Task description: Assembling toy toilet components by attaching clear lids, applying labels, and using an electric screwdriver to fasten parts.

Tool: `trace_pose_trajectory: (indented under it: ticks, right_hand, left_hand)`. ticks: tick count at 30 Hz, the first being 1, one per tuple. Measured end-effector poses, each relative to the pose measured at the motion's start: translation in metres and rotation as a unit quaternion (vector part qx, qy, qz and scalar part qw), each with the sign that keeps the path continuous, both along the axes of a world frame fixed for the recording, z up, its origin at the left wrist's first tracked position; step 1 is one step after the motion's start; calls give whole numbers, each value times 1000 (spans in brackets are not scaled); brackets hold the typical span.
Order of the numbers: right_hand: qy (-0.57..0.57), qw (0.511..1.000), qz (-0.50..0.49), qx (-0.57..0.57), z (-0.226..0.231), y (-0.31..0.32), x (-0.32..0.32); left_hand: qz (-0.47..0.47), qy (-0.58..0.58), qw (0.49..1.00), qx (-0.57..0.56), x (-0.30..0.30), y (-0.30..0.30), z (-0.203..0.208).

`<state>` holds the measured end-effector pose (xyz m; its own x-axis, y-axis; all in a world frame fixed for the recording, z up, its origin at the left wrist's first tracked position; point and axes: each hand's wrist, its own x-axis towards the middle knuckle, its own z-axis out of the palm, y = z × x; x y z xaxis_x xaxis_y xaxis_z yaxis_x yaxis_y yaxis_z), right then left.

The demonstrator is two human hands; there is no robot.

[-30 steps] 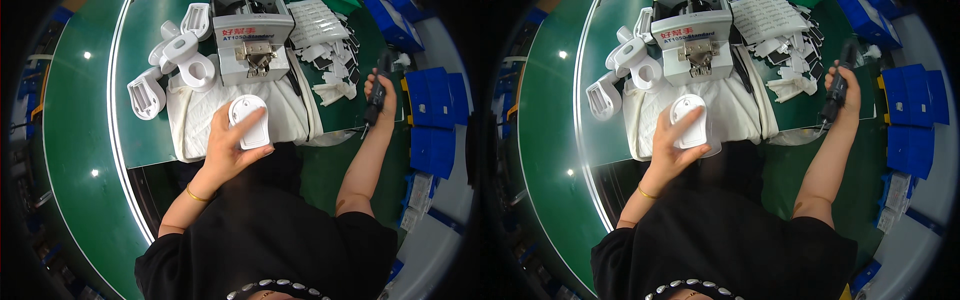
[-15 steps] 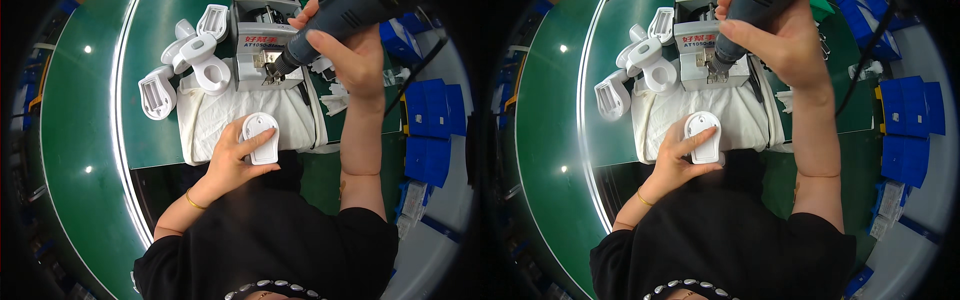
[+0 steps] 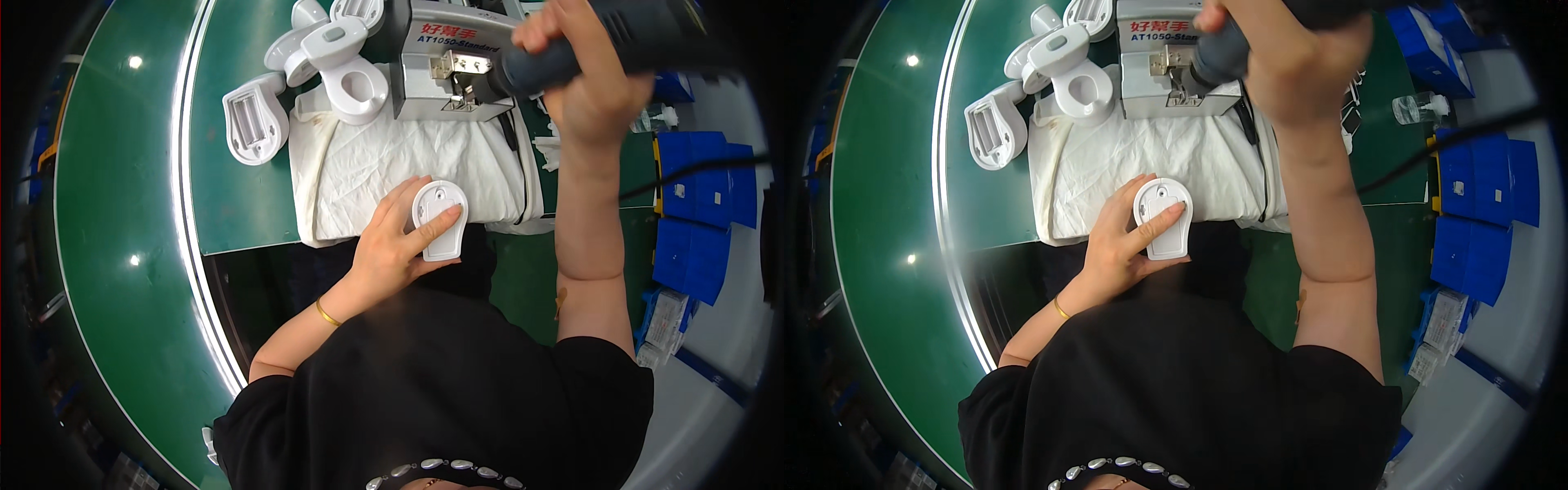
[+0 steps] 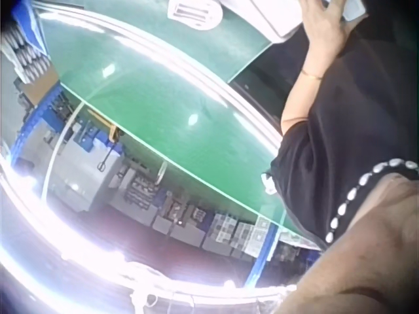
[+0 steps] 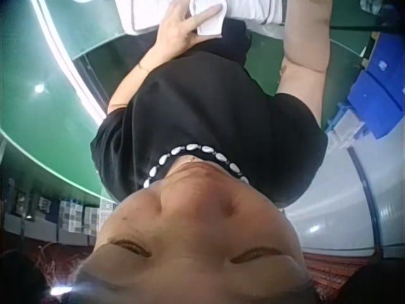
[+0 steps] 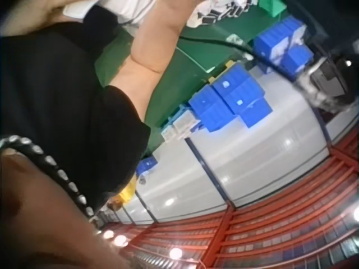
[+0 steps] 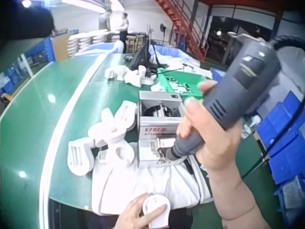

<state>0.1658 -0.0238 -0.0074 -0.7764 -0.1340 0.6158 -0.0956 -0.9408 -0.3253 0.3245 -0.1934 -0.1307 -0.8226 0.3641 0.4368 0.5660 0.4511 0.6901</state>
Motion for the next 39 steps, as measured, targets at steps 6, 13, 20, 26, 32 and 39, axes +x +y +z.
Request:
trace_pose_trajectory:
  ticks: [6,13,20,26,32,39]
  right_hand:
    - [20,850,-295,436,19,-2,98]
    - [-45,834,-303,459,14,-16,119]
    - [-64,834,-305,455,12,-21,123]
    - [-58,823,-305,476,12,-22,125]
    - [-16,815,-282,505,11,-21,119]
    - [2,770,-304,561,11,-15,114]
  left_hand:
    - [4,-5,1000,12,2,1,-1]
    - [11,-12,999,28,3,1,-2]
    - [10,-10,1000,27,3,0,-3]
    - [10,-12,999,41,4,1,-3]
    - [10,-19,998,55,5,1,-4]
    - [4,-15,998,55,3,0,-4]
